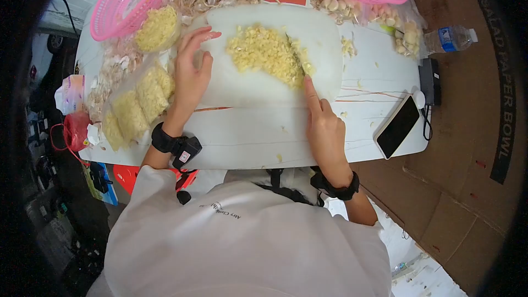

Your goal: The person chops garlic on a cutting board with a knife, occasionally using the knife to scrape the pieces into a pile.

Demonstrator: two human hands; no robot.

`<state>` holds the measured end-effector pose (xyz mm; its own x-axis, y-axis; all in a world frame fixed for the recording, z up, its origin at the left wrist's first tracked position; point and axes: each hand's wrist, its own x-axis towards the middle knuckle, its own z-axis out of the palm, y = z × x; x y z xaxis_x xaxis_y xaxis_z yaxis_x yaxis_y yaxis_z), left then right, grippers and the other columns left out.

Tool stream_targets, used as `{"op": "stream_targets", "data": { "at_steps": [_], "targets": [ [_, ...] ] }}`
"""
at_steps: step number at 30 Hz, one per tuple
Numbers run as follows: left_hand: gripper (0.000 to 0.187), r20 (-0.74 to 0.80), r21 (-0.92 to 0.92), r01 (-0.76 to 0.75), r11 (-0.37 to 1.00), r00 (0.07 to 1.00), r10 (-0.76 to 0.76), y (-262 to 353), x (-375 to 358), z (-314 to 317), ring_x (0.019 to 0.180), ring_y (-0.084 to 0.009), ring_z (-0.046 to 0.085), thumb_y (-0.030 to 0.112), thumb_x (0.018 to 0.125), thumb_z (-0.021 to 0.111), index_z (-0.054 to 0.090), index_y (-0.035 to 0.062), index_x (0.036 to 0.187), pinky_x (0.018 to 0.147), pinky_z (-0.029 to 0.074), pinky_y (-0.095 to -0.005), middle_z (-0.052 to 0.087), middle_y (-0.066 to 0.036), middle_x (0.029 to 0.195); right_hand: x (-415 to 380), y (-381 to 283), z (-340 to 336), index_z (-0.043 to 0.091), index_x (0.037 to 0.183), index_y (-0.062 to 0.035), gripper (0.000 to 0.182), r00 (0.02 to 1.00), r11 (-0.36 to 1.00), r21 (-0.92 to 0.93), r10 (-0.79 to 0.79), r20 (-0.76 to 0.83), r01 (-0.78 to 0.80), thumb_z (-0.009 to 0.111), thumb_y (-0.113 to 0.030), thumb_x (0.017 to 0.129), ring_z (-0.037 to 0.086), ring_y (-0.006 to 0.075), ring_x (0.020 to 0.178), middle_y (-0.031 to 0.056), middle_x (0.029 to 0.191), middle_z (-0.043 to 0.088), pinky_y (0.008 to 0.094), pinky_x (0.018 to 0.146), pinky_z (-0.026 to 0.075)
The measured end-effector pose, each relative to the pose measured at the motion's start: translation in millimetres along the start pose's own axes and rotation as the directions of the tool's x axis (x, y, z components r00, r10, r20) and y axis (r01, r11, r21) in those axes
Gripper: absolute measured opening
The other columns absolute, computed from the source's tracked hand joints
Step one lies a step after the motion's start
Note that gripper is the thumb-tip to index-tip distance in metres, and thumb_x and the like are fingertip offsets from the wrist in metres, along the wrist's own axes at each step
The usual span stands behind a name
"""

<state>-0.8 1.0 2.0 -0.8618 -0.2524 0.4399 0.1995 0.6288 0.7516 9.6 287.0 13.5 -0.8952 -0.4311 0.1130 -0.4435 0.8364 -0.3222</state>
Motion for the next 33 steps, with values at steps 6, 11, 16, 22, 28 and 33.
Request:
{"op": "stream_targets", "data": {
  "at_steps": [6,11,16,22,28,33],
  "targets": [
    [0.041,-0.004,0.002,-0.028,1.000,1.000,0.028,-1.5,1.3,2.7,0.114,-0.0320,0.051,-0.009,0.076,0.050,0.067,0.0092,0.109,0.095,0.042,-0.0388,0.059,-0.013,0.121,13.5,-6.3,-16.5,0.042,0.147,-0.0166,0.069,0.999,0.982,0.187,0.037,-0.009,-0.034,0.055,0.009,0.085,0.058,0.0323,0.064,0.0190,0.078,0.059,0.0401,0.061,0.049],
    [0.041,0.006,-0.005,-0.019,1.000,1.000,0.019,-1.5,0.8,2.9,0.113,-0.0322,0.051,-0.009,0.076,0.050,0.067,0.0089,0.109,0.093,0.043,-0.0388,0.059,-0.013,0.120,22.1,-25.7,1.5,0.036,0.150,-0.0176,0.074,0.998,0.996,0.053,-0.067,-0.009,0.068,0.055,0.006,0.083,0.059,0.0308,0.056,0.0132,0.077,0.058,0.0403,0.050,0.049],
    [0.042,0.003,0.023,-0.040,0.999,0.999,0.040,-0.1,0.6,2.2,0.114,-0.0321,0.050,-0.009,0.076,0.051,0.067,0.0099,0.109,0.093,0.043,-0.0388,0.058,-0.012,0.120,19.8,-26.6,12.1,0.035,0.151,-0.0183,0.076,0.997,0.996,-0.061,-0.069,0.043,0.072,0.056,0.004,0.081,0.059,0.0304,0.056,0.0128,0.078,0.057,0.0400,0.049,0.050],
    [0.042,0.017,0.016,-0.041,0.999,0.999,0.040,0.2,0.2,1.1,0.115,-0.0322,0.050,-0.009,0.076,0.051,0.067,0.0098,0.109,0.093,0.044,-0.0391,0.057,-0.012,0.121,26.9,-21.7,-4.3,0.037,0.150,-0.0183,0.076,0.992,0.989,0.081,-0.124,0.023,0.122,0.056,0.006,0.081,0.059,0.0313,0.058,0.0124,0.074,0.056,0.0409,0.052,0.050],
    [0.042,-0.010,-0.017,-0.019,1.000,1.000,0.018,1.7,-0.1,0.9,0.115,-0.0320,0.050,-0.010,0.077,0.051,0.066,0.0098,0.111,0.093,0.044,-0.0384,0.057,-0.012,0.120,19.5,-37.8,-11.8,0.037,0.150,-0.0186,0.077,0.992,0.982,0.138,-0.122,-0.039,0.126,0.059,0.006,0.080,0.055,0.0303,0.055,0.0107,0.071,0.053,0.0414,0.050,0.047],
    [0.042,-0.020,0.008,-0.021,1.000,1.000,0.021,0.1,1.9,-0.4,0.112,-0.0302,0.050,-0.009,0.078,0.052,0.066,0.0088,0.112,0.088,0.046,-0.0352,0.057,-0.011,0.121,8.5,-40.7,18.4,0.039,0.150,-0.0192,0.077,0.995,0.994,-0.044,-0.098,0.025,0.099,0.058,0.008,0.080,0.055,0.0281,0.054,0.0116,0.071,0.055,0.0398,0.049,0.047]
  ]
}}
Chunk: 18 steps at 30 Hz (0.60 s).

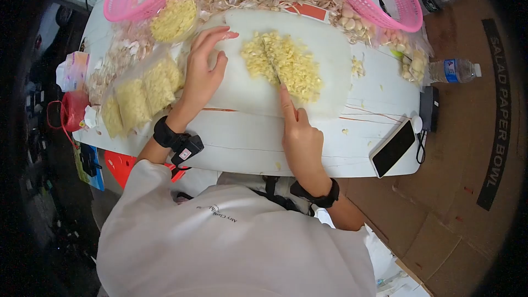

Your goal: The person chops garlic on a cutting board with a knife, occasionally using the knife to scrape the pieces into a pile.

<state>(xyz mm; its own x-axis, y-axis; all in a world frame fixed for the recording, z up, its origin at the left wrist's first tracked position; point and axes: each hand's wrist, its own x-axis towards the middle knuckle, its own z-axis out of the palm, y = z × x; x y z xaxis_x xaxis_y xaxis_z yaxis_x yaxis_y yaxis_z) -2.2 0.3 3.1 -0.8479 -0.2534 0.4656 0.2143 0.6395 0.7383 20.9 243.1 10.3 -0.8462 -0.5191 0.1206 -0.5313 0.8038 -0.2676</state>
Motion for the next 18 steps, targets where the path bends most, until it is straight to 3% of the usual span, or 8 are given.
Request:
{"op": "stream_targets", "data": {
  "at_steps": [1,4,7,9,14,16,18],
  "targets": [
    [0.042,-0.006,0.044,-0.045,0.998,0.999,0.046,-1.1,-1.2,0.1,0.111,-0.0295,0.050,-0.009,0.078,0.052,0.066,0.0084,0.113,0.085,0.047,-0.0339,0.057,-0.011,0.122,-1.7,-0.5,1.9,0.039,0.150,-0.0192,0.077,1.000,1.000,0.001,-0.004,0.008,0.004,0.058,0.008,0.080,0.055,0.0281,0.054,0.0116,0.071,0.055,0.0398,0.049,0.047],
    [0.041,0.017,0.013,0.001,1.000,1.000,-0.001,0.0,-2.0,0.2,0.110,-0.0285,0.050,-0.010,0.078,0.052,0.066,0.0078,0.113,0.081,0.047,-0.0328,0.056,-0.011,0.123,0.5,-0.3,2.5,0.039,0.150,-0.0187,0.079,1.000,0.998,-0.063,-0.009,0.007,0.009,0.059,0.009,0.078,0.054,0.0272,0.051,0.0103,0.070,0.054,0.0387,0.046,0.047],
    [0.041,0.012,0.017,-0.006,1.000,1.000,0.006,0.5,-1.6,0.1,0.110,-0.0285,0.050,-0.010,0.078,0.052,0.066,0.0079,0.112,0.080,0.047,-0.0327,0.056,-0.010,0.123,1.2,6.1,-1.8,0.040,0.149,-0.0175,0.077,0.999,0.999,-0.013,-0.038,-0.013,0.038,0.057,0.010,0.079,0.054,0.0268,0.052,0.0110,0.070,0.053,0.0388,0.048,0.047],
    [0.041,0.012,0.009,0.002,1.000,1.000,-0.002,0.2,-2.3,0.9,0.110,-0.0285,0.050,-0.010,0.078,0.052,0.066,0.0079,0.112,0.080,0.047,-0.0325,0.056,-0.010,0.123,5.7,11.2,-8.3,0.042,0.148,-0.0165,0.075,0.997,0.980,0.190,-0.055,-0.057,0.065,0.056,0.012,0.080,0.053,0.0267,0.052,0.0116,0.071,0.052,0.0389,0.049,0.046],
    [0.042,0.012,0.002,-0.004,1.000,1.000,0.004,2.3,-0.7,-0.6,0.109,-0.0282,0.050,-0.010,0.078,0.052,0.066,0.0084,0.112,0.080,0.047,-0.0319,0.056,-0.010,0.122,5.8,-3.0,-2.3,0.042,0.148,-0.0168,0.075,0.997,0.986,0.150,-0.060,-0.056,0.067,0.056,0.011,0.079,0.051,0.0253,0.050,0.0107,0.073,0.052,0.0370,0.046,0.045],
    [0.042,-0.008,-0.006,0.051,0.999,0.999,-0.051,5.9,-0.5,-0.8,0.119,-0.0302,0.053,-0.010,0.075,0.049,0.065,0.0061,0.111,0.105,0.038,-0.0393,0.060,-0.012,0.122,8.2,-4.3,4.9,0.040,0.149,-0.0175,0.077,0.995,0.992,0.092,-0.081,-0.062,0.087,0.056,0.009,0.078,0.051,0.0245,0.047,0.0090,0.075,0.052,0.0358,0.043,0.045],
    [0.042,-0.014,-0.022,0.048,0.999,0.999,-0.049,5.9,-0.7,-0.8,0.120,-0.0299,0.053,-0.010,0.075,0.049,0.065,0.0056,0.111,0.104,0.038,-0.0390,0.060,-0.012,0.122,6.0,-6.5,9.0,0.040,0.149,-0.0181,0.076,0.995,0.996,-0.003,-0.092,-0.048,0.092,0.056,0.008,0.080,0.050,0.0244,0.045,0.0092,0.074,0.051,0.0356,0.043,0.045]
  ]
}}
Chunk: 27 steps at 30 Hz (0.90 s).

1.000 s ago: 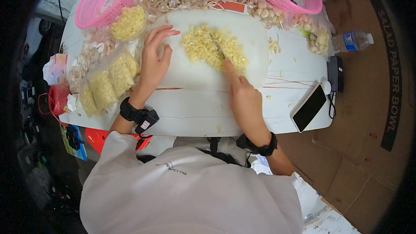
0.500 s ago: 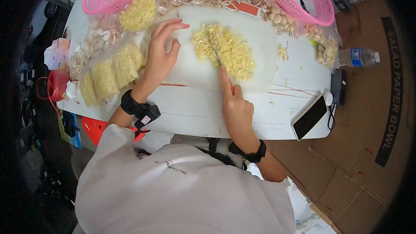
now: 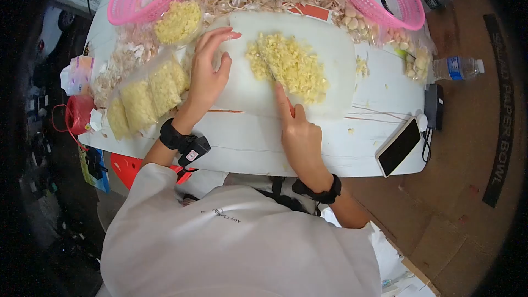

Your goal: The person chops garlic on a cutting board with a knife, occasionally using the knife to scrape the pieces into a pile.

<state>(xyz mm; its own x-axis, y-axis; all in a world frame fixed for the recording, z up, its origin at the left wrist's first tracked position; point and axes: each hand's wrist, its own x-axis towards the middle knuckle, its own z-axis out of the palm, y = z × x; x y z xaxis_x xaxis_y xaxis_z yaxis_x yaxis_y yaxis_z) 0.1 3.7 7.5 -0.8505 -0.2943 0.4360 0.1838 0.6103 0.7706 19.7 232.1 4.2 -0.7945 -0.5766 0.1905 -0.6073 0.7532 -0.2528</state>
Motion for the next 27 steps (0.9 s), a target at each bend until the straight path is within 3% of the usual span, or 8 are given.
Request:
{"op": "stream_targets", "data": {
  "at_steps": [4,8,10,16,18,22,24,27],
  "targets": [
    [0.043,0.011,0.036,-0.027,0.999,1.000,0.027,-2.6,-0.3,1.3,0.121,-0.0284,0.053,-0.010,0.077,0.048,0.063,0.0058,0.114,0.103,0.040,-0.0388,0.060,-0.012,0.123,2.0,8.2,-1.8,0.038,0.150,-0.0191,0.076,0.999,1.000,-0.001,-0.021,-0.026,0.021,0.057,0.006,0.080,0.050,0.0253,0.045,0.0100,0.075,0.052,0.0368,0.043,0.046],
    [0.049,0.028,0.047,-0.038,0.998,0.999,0.037,-5.3,-0.6,1.3,0.122,-0.0265,0.053,-0.010,0.079,0.048,0.056,0.0065,0.125,0.101,0.042,-0.0392,0.059,-0.011,0.128,6.3,6.1,-10.6,0.037,0.151,-0.0199,0.077,1.000,0.990,0.143,0.011,-0.011,-0.010,0.056,0.005,0.080,0.054,0.0273,0.047,0.0117,0.076,0.054,0.0382,0.045,0.048],
    [0.051,-0.035,-0.047,0.051,0.998,0.998,-0.053,-5.6,-2.5,4.1,0.122,-0.0292,0.049,-0.009,0.080,0.051,0.048,0.0031,0.130,0.099,0.042,-0.0420,0.055,-0.013,0.132,7.3,1.1,-13.8,0.036,0.151,-0.0203,0.077,0.998,0.982,0.185,0.049,-0.024,-0.044,0.056,0.005,0.081,0.055,0.0280,0.048,0.0121,0.077,0.055,0.0385,0.045,0.048],
    [0.058,0.006,-0.080,0.103,0.991,0.995,-0.103,-9.4,-2.1,3.4,0.128,-0.0231,0.049,-0.005,0.082,0.049,0.042,0.0065,0.138,0.100,0.042,-0.0396,0.051,-0.010,0.141,16.1,-13.5,-2.9,0.035,0.151,-0.0136,0.073,0.999,0.999,0.019,-0.027,0.042,0.026,0.055,0.002,0.083,0.055,0.0251,0.048,0.0113,0.075,0.055,0.0359,0.044,0.049],
    [0.057,0.020,-0.086,0.109,0.990,0.994,-0.108,-8.4,-1.7,1.3,0.129,-0.0230,0.049,-0.005,0.083,0.049,0.042,0.0065,0.139,0.100,0.042,-0.0393,0.050,-0.010,0.142,15.1,-15.6,-5.0,0.034,0.151,-0.0108,0.073,0.996,0.987,-0.149,-0.059,0.068,0.069,0.055,0.002,0.083,0.056,0.0245,0.049,0.0113,0.077,0.056,0.0352,0.044,0.050],
    [0.057,-0.004,-0.087,0.129,0.988,0.992,-0.129,-6.5,-0.9,-0.5,0.128,-0.0228,0.049,-0.004,0.084,0.049,0.042,0.0069,0.139,0.099,0.043,-0.0390,0.048,-0.010,0.143,15.1,-7.1,-2.3,0.035,0.151,-0.0116,0.074,0.995,0.980,-0.174,-0.092,0.050,0.099,0.056,0.001,0.081,0.057,0.0238,0.049,0.0105,0.076,0.056,0.0342,0.044,0.049],
    [0.058,-0.013,-0.092,0.132,0.987,0.991,-0.133,-4.5,-0.6,-1.0,0.127,-0.0238,0.049,-0.005,0.082,0.051,0.043,0.0059,0.138,0.098,0.042,-0.0389,0.051,-0.011,0.139,18.7,-0.4,-8.0,0.035,0.151,-0.0110,0.073,0.996,0.997,0.013,-0.076,0.056,0.075,0.057,0.001,0.081,0.056,0.0221,0.049,0.0091,0.073,0.054,0.0332,0.043,0.049],
    [0.058,-0.018,-0.111,0.137,0.984,0.990,-0.140,-5.5,-0.7,-0.5,0.125,-0.0247,0.050,-0.007,0.081,0.052,0.044,0.0051,0.137,0.097,0.041,-0.0388,0.054,-0.012,0.135,17.7,-8.4,-12.8,0.036,0.150,-0.0120,0.074,0.999,0.994,0.102,-0.042,-0.019,0.044,0.058,0.001,0.081,0.055,0.0214,0.049,0.0089,0.072,0.053,0.0327,0.042,0.049]
  ]
}}
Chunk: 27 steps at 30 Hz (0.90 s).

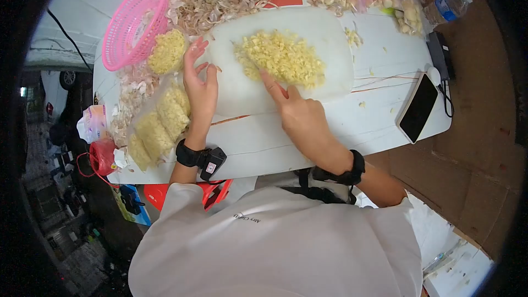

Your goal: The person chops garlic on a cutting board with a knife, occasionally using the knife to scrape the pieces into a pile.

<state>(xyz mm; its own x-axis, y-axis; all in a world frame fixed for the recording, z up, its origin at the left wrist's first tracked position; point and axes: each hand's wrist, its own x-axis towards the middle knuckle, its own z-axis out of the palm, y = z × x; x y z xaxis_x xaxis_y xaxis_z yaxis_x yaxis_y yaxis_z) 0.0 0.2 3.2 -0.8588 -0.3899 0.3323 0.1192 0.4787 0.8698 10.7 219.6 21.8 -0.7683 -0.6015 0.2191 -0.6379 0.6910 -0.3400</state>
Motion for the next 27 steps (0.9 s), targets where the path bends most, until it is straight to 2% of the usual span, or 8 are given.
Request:
{"op": "stream_targets", "data": {
  "at_steps": [4,6,10,15,22,24,25,27],
  "targets": [
    [0.057,-0.032,-0.047,0.006,0.999,0.999,-0.007,-7.9,1.2,1.9,0.122,-0.0239,0.051,-0.006,0.082,0.049,0.044,0.0056,0.138,0.095,0.043,-0.0376,0.054,-0.011,0.135,-4.7,-19.1,5.3,0.036,0.150,-0.0123,0.074,0.999,0.999,-0.034,-0.011,0.037,0.012,0.058,0.001,0.081,0.055,0.0202,0.049,0.0093,0.075,0.054,0.0319,0.042,0.049],
    [0.057,-0.042,-0.048,0.008,0.999,0.999,-0.010,-7.5,2.5,0.7,0.122,-0.0236,0.051,-0.006,0.083,0.049,0.043,0.0058,0.138,0.094,0.044,-0.0365,0.053,-0.011,0.136,-8.7,-21.4,16.5,0.036,0.150,-0.0119,0.075,0.997,0.979,-0.203,0.002,0.076,0.014,0.059,0.001,0.080,0.055,0.0182,0.049,0.0089,0.076,0.054,0.0303,0.041,0.048],
    [0.056,-0.076,-0.065,0.007,0.998,0.997,-0.012,-6.6,2.4,-0.8,0.121,-0.0228,0.051,-0.005,0.083,0.047,0.043,0.0060,0.138,0.093,0.045,-0.0341,0.052,-0.011,0.138,-12.8,-14.4,19.4,0.036,0.150,-0.0109,0.075,0.997,0.974,-0.225,-0.018,0.070,0.034,0.059,0.002,0.080,0.054,0.0167,0.048,0.0082,0.076,0.054,0.0293,0.040,0.048],
    [0.054,-0.057,-0.076,0.012,0.997,0.998,-0.016,-5.4,2.6,-0.3,0.121,-0.0217,0.052,-0.005,0.085,0.046,0.044,0.0057,0.137,0.094,0.044,-0.0340,0.054,-0.011,0.136,-13.3,-7.0,13.1,0.036,0.151,-0.0139,0.076,1.000,1.000,0.017,0.017,-0.001,-0.017,0.058,0.003,0.080,0.052,0.0190,0.045,0.0103,0.077,0.054,0.0307,0.040,0.047],
    [0.045,-0.046,-0.075,0.027,0.997,0.998,-0.030,-5.5,2.0,0.3,0.119,-0.0227,0.053,-0.007,0.084,0.046,0.053,0.0039,0.128,0.086,0.048,-0.0309,0.058,-0.010,0.132,-16.1,0.4,12.6,0.036,0.151,-0.0164,0.075,0.994,0.995,-0.062,0.084,0.070,-0.080,0.056,0.003,0.081,0.058,0.0255,0.053,0.0109,0.075,0.056,0.0359,0.044,0.049],
    [0.045,-0.045,-0.087,0.027,0.996,0.999,-0.031,-4.5,2.4,1.2,0.118,-0.0226,0.053,-0.007,0.084,0.046,0.053,0.0040,0.127,0.086,0.048,-0.0309,0.058,-0.010,0.131,-10.7,5.8,5.5,0.037,0.150,-0.0175,0.074,0.992,0.989,0.115,0.082,0.099,-0.093,0.056,0.002,0.082,0.060,0.0290,0.056,0.0119,0.075,0.056,0.0383,0.048,0.051],
    [0.045,-0.040,-0.095,0.033,0.995,0.999,-0.037,-4.1,2.2,0.5,0.118,-0.0226,0.053,-0.007,0.084,0.046,0.054,0.0040,0.127,0.085,0.048,-0.0308,0.059,-0.010,0.131,-7.2,6.3,3.8,0.037,0.150,-0.0175,0.074,0.992,0.989,0.115,0.081,0.096,-0.092,0.056,0.002,0.082,0.060,0.0290,0.056,0.0119,0.075,0.056,0.0383,0.048,0.051],
    [0.045,-0.025,-0.086,0.043,0.995,0.999,-0.046,-1.8,2.0,-1.2,0.119,-0.0215,0.053,-0.005,0.085,0.046,0.053,0.0043,0.129,0.089,0.046,-0.0319,0.058,-0.010,0.132,0.6,6.9,-0.3,0.036,0.150,-0.0205,0.082,0.995,0.972,0.212,0.103,0.009,-0.103,0.057,0.008,0.077,0.060,0.0322,0.060,0.0137,0.076,0.057,0.0416,0.056,0.051]
  ]
}}
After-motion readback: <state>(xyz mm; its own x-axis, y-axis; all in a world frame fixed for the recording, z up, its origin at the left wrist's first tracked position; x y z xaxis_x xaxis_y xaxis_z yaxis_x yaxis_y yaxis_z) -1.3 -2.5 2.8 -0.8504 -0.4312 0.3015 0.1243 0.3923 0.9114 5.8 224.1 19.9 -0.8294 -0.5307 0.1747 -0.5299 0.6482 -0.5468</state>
